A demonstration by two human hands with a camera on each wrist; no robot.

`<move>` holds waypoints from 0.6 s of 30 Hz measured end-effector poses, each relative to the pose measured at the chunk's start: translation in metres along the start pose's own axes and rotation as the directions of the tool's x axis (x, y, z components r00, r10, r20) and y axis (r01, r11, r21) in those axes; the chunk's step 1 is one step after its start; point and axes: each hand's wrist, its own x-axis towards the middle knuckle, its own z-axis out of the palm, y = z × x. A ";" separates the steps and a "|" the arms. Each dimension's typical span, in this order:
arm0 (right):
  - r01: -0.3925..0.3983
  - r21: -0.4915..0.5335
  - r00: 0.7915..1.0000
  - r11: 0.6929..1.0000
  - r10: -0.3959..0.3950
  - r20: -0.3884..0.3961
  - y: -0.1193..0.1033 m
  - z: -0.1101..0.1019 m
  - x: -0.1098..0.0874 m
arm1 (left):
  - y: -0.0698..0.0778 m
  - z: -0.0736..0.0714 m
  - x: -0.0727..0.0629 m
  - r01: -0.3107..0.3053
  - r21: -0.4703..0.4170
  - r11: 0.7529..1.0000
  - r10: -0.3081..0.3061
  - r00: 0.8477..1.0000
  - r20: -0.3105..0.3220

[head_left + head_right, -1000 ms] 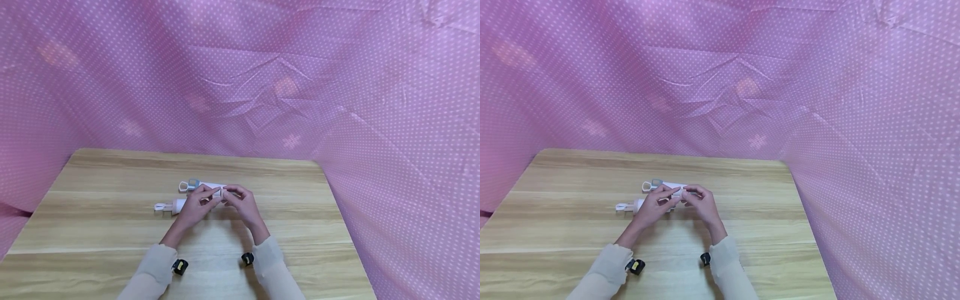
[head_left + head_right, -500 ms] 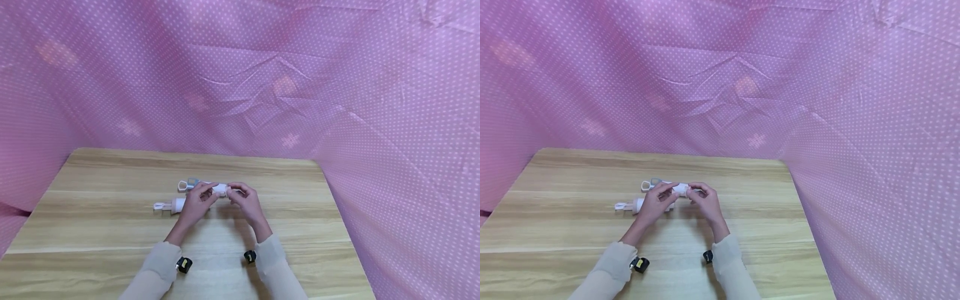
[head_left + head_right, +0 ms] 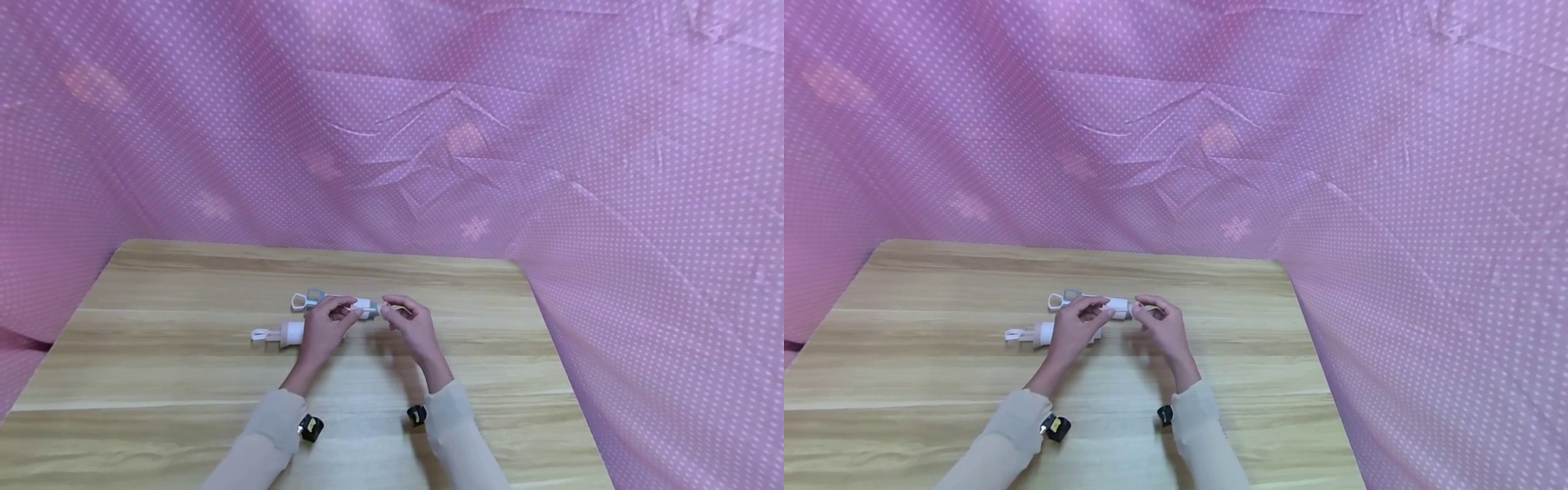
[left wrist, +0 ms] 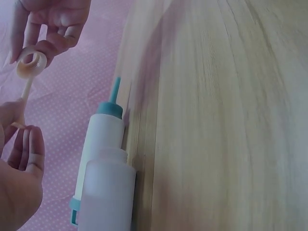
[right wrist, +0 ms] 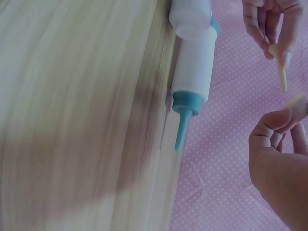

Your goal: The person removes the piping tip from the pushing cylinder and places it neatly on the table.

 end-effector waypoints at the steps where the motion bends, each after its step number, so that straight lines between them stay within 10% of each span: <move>1: 0.000 -0.010 1.000 1.000 0.000 -0.007 0.000 -0.001 0.000 | 0.000 0.001 0.000 0.002 -0.002 1.000 -0.002 1.000 -0.012; 18: -0.013 -0.024 0.997 1.000 0.011 -0.079 0.016 -0.020 -0.001 | -0.012 0.017 -0.004 0.088 0.002 0.996 -0.088 0.996 -0.032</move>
